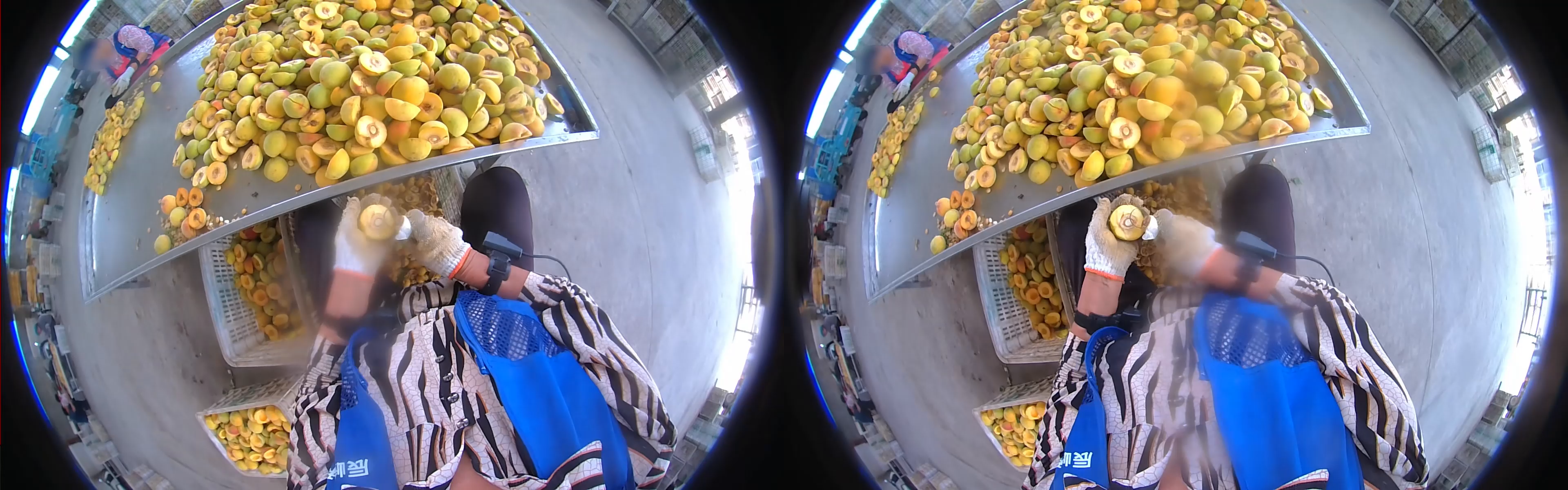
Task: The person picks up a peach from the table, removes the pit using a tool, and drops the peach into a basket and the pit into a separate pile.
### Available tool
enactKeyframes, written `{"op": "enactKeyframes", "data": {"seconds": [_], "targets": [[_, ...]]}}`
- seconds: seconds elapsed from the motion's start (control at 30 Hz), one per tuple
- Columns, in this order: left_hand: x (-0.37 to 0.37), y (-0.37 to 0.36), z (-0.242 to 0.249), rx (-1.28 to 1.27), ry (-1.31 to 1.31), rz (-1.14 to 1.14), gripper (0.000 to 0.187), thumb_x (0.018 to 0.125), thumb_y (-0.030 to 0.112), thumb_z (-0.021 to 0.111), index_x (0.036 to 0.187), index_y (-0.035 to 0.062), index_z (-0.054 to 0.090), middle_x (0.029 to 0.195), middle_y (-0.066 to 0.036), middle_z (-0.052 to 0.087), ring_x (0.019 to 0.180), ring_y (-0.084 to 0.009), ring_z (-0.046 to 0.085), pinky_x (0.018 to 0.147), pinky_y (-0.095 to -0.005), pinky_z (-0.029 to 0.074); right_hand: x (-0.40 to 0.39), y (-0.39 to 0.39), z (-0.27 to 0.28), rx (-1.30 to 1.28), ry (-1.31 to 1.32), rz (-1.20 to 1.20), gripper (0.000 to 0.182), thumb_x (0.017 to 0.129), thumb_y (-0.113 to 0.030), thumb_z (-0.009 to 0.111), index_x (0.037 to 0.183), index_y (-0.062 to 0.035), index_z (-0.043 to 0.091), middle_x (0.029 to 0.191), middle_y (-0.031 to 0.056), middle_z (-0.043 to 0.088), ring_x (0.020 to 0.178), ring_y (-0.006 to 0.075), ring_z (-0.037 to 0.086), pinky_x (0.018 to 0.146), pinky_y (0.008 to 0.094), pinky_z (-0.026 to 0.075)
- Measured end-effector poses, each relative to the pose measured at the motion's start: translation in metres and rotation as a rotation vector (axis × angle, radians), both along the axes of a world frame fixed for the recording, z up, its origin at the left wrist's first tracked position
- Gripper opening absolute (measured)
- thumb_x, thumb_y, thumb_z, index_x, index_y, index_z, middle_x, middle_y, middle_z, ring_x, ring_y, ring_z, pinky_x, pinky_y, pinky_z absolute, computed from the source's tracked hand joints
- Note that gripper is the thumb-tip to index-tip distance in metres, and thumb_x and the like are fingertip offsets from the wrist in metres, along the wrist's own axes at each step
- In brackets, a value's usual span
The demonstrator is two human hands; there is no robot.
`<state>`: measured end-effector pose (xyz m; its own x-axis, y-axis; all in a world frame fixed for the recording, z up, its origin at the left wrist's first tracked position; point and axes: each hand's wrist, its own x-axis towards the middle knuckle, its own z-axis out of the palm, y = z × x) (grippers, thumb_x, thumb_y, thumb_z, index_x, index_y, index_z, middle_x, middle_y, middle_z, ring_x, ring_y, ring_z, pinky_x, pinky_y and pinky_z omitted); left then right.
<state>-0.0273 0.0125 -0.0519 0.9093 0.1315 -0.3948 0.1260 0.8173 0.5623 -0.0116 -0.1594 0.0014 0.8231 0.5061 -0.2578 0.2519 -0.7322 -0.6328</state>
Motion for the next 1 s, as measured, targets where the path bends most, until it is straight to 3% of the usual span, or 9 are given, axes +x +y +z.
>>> {"op": "enactKeyframes", "data": {"seconds": [0.1,0.3,0.43,0.5,0.67,0.83,0.9,0.93,1.0], "targets": [[-0.01,-0.001,0.007,0.225,-0.064,-0.079,0.038,0.105,0.03,0.043,0.116,-0.0021,0.06,0.111,-0.018,0.065,0.104,-0.0314,0.063,0.095,-0.0462,0.052,0.005,-0.004,0.004,-0.032,-0.036,0.097,0.02,0.089,-0.014,0.057,0.106,-0.0037,0.057,0.096,0.0212,0.068,0.093,0.0413,0.066,0.079,0.0487,0.052],[-0.012,-0.012,0.026,0.251,0.002,-0.106,0.035,0.106,0.027,0.043,0.118,-0.0032,0.059,0.112,-0.018,0.065,0.104,-0.0297,0.063,0.095,-0.0432,0.053,0.011,-0.011,-0.013,-0.105,-0.029,0.238,0.03,0.087,-0.011,0.059,0.115,-0.0011,0.056,0.103,0.0213,0.069,0.1,0.0399,0.066,0.082,0.0472,0.052],[-0.011,-0.001,-0.014,0.483,-0.142,-0.169,0.035,0.106,0.027,0.046,0.118,-0.0033,0.06,0.108,-0.016,0.067,0.1,-0.0281,0.065,0.092,-0.0412,0.054,0.01,-0.019,-0.033,-0.047,-0.168,0.283,0.022,0.085,-0.015,0.062,0.104,-0.0054,0.055,0.081,0.0194,0.067,0.078,0.0395,0.066,0.069,0.0479,0.052],[-0.016,-0.001,-0.016,0.504,-0.054,-0.232,0.035,0.106,0.026,0.047,0.117,-0.0033,0.06,0.105,-0.016,0.068,0.099,-0.027,0.066,0.091,-0.0403,0.055,0.008,-0.023,-0.039,-0.038,-0.178,0.308,0.023,0.085,-0.015,0.062,0.105,-0.0052,0.056,0.08,0.0192,0.066,0.077,0.0393,0.066,0.068,0.0477,0.052],[-0.012,-0.014,0.046,0.549,0.232,-0.419,0.034,0.105,0.026,0.049,0.12,-0.0024,0.06,0.108,-0.014,0.068,0.1,-0.0241,0.066,0.09,-0.0379,0.055,0.005,-0.03,-0.021,-0.073,-0.03,0.326,0.026,0.085,-0.017,0.064,0.107,-0.004,0.059,0.084,0.0205,0.068,0.083,0.0386,0.068,0.072,0.047,0.053],[-0.008,-0.025,0.021,0.696,-0.246,-0.067,0.037,0.106,0.028,0.049,0.126,-0.0015,0.058,0.112,-0.013,0.068,0.1,-0.0212,0.066,0.086,-0.0333,0.056,0.005,-0.009,-0.012,0.016,0.244,0.123,0.029,0.087,-0.017,0.059,0.113,-0.0046,0.061,0.105,0.0211,0.068,0.101,0.0381,0.065,0.085,0.0451,0.052],[-0.011,-0.029,0.03,0.554,-0.133,0.023,0.037,0.106,0.028,0.049,0.125,-0.0015,0.059,0.109,-0.013,0.068,0.097,-0.0203,0.067,0.085,-0.0327,0.056,0.0,0.0,-0.014,0.185,0.198,0.165,0.027,0.088,-0.017,0.055,0.11,-0.004,0.063,0.106,0.0218,0.068,0.1,0.0392,0.065,0.085,0.0459,0.052],[-0.007,-0.027,0.021,0.639,-0.075,0.067,0.036,0.106,0.029,0.049,0.12,-0.0018,0.062,0.102,-0.013,0.07,0.088,-0.0199,0.068,0.079,-0.0329,0.057,-0.002,0.007,0.023,0.228,0.433,0.106,0.025,0.087,-0.016,0.055,0.104,-0.0027,0.066,0.106,0.0235,0.067,0.098,0.0408,0.063,0.083,0.0471,0.052],[-0.005,-0.028,0.021,0.557,0.051,0.15,0.037,0.104,0.033,0.052,0.108,-0.0017,0.064,0.092,-0.014,0.071,0.075,-0.0219,0.068,0.067,-0.0356,0.058,-0.001,0.011,0.034,0.182,0.531,0.125,0.023,0.086,-0.015,0.054,0.1,-0.0025,0.067,0.104,0.0235,0.066,0.095,0.0408,0.063,0.082,0.0475,0.052]]}}
